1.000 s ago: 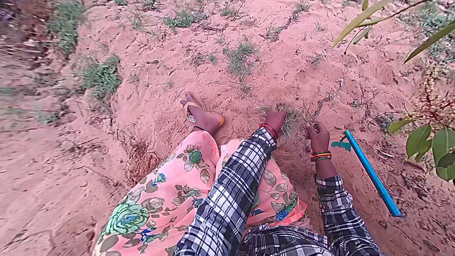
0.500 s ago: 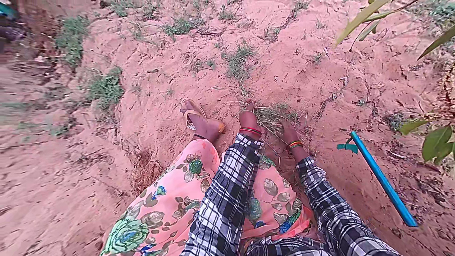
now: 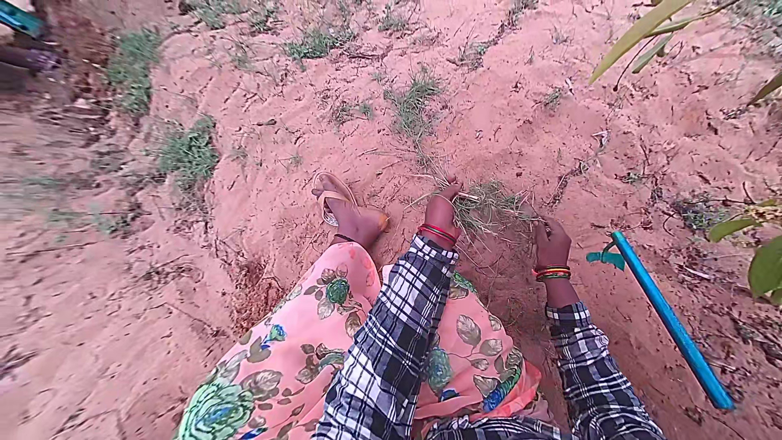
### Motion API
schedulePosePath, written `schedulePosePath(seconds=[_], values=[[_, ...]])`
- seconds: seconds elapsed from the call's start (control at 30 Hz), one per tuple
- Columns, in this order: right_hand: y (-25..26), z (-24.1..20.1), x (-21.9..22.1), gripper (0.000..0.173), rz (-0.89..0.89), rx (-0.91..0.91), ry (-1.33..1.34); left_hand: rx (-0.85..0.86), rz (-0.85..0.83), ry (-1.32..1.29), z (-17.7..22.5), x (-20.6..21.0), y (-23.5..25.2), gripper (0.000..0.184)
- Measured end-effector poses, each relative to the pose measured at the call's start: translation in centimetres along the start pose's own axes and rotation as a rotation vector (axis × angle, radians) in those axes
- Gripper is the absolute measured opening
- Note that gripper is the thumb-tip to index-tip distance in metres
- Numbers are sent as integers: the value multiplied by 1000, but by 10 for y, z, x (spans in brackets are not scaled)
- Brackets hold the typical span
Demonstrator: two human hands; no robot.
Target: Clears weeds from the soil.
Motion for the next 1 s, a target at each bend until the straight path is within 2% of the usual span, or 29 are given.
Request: schedulePosePath(seconds=[0.1, 0.17, 0.3, 0.33, 0.4, 0.47, 0.57, 0.63, 0.67, 0.8, 0.87, 0.93, 0.97, 1.0], values=[[-8, -9, -5, 31, 133, -33, 113, 18, -88, 204, -4, 0, -4, 26], [-16, -25, -2, 29, 140, -53, 186, 49, -165, 389, -7, 4, -7, 28], [-42, -46, 23, 22, -48, -253, 209, 34, -421, 686, -22, 11, -11, 59], [-45, -48, 29, 20, -103, -303, 198, 29, -439, 728, -26, 13, -12, 59], [-45, -46, 38, 24, -172, -318, 145, 62, -341, 745, -29, 15, -16, 42], [-37, -43, 40, 27, -267, -235, 20, 80, -197, 644, -28, 16, -20, 37], [-23, -43, 27, 36, -618, 40, -391, 103, -49, 430, -21, 15, -22, 37], [-6, -31, 28, 36, -766, 104, -549, 120, 13, 359, -13, 10, -22, 34], [2, -28, 29, 35, -739, 105, -526, 120, 31, 336, -10, 8, -22, 33], [31, -41, 29, 29, -383, -18, -300, 62, 12, 299, -11, 11, -22, 32], [53, -44, 40, 39, -284, -86, -284, 43, -15, 331, -13, 14, -22, 33], [74, -36, 55, 65, -299, -76, -386, 43, -66, 378, -17, 16, -23, 33], [80, -32, 60, 68, -348, -50, -448, 37, -85, 393, -17, 17, -24, 34], [82, -31, 62, 62, -395, -22, -494, 22, -106, 401, -15, 17, -27, 38]])
Point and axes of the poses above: each hand's wrist, its own y-axis towards the middle knuckle, its own x-axis out of the palm, z = x × y, the point moved 1 cm from there along y, towards the middle knuckle, and after that the axes turned 7 degrees about y, right-handed, at the moved point
